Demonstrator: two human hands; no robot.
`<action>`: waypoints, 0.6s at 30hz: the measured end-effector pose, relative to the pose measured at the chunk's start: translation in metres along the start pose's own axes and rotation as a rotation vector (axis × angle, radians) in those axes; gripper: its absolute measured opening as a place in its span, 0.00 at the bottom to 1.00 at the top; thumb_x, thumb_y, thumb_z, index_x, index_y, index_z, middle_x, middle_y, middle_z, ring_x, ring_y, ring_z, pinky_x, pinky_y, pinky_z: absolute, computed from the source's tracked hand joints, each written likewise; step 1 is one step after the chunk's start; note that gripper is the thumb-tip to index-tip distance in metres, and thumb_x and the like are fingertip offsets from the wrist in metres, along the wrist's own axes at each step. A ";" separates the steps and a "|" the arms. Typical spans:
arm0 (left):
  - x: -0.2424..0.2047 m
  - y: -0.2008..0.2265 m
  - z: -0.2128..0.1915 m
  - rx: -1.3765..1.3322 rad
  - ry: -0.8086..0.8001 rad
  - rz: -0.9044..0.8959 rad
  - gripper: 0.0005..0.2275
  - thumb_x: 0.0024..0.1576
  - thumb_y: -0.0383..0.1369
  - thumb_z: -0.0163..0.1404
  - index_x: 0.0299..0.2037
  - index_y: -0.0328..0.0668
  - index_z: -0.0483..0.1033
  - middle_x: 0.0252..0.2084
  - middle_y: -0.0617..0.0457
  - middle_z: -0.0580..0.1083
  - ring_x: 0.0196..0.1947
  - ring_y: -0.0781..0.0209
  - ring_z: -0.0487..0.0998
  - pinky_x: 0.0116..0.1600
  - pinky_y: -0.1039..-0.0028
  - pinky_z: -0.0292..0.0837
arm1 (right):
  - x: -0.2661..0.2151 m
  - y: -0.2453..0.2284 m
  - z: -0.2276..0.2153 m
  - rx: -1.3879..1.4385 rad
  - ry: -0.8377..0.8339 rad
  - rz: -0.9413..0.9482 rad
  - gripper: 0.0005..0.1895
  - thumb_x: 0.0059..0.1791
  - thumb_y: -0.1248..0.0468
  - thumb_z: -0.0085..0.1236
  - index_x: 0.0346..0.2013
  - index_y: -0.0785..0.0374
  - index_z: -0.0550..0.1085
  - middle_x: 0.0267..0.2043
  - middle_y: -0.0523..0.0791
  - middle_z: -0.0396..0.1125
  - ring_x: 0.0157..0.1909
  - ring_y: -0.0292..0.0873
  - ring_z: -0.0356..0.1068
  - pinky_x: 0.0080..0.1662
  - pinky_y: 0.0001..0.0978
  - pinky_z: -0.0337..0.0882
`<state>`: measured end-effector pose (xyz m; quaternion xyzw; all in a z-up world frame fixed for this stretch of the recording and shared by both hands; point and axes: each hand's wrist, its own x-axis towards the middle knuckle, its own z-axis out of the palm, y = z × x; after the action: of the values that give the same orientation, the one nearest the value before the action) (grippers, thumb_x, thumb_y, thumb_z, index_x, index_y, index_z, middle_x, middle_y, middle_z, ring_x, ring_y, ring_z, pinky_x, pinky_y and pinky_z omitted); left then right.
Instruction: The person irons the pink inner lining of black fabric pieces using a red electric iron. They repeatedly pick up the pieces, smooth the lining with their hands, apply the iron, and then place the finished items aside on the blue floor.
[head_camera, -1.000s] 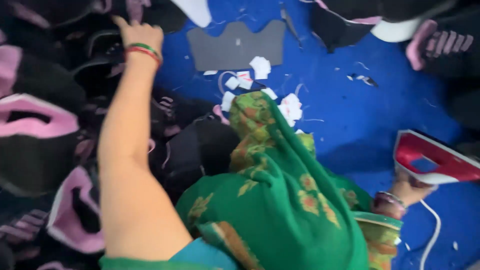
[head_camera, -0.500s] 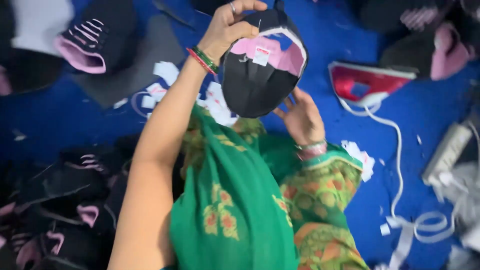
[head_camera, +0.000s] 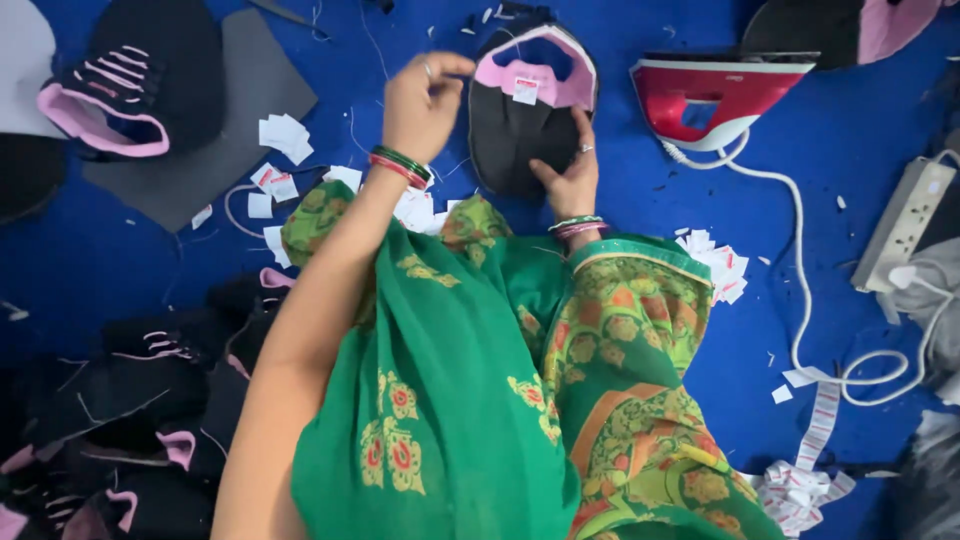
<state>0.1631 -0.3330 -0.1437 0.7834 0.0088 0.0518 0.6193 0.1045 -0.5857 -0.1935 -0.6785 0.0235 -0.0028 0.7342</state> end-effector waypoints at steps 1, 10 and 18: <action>-0.007 0.001 0.006 0.031 -0.011 -0.044 0.11 0.59 0.21 0.52 0.49 0.43 0.83 0.51 0.51 0.83 0.47 0.66 0.86 0.52 0.75 0.81 | -0.001 0.005 -0.003 -0.111 -0.009 -0.052 0.52 0.38 0.86 0.65 0.74 0.63 0.55 0.73 0.48 0.54 0.74 0.46 0.57 0.73 0.40 0.59; -0.028 0.108 -0.019 -0.185 -0.228 0.213 0.26 0.55 0.24 0.59 0.66 0.34 0.70 0.63 0.38 0.75 0.66 0.45 0.74 0.71 0.67 0.64 | -0.051 -0.132 0.026 0.070 -0.047 -0.120 0.48 0.45 0.86 0.61 0.75 0.62 0.55 0.74 0.46 0.55 0.76 0.44 0.58 0.75 0.39 0.61; -0.056 0.192 -0.054 0.026 -0.120 0.258 0.17 0.57 0.29 0.62 0.55 0.35 0.78 0.59 0.34 0.73 0.57 0.43 0.81 0.62 0.66 0.75 | -0.071 -0.190 0.038 0.203 -0.072 -0.195 0.45 0.49 0.85 0.59 0.76 0.59 0.53 0.71 0.47 0.57 0.72 0.42 0.60 0.72 0.36 0.63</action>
<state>0.0928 -0.3300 0.0511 0.7876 -0.1285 0.0839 0.5968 0.0405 -0.5603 0.0013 -0.5994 -0.0694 -0.0524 0.7957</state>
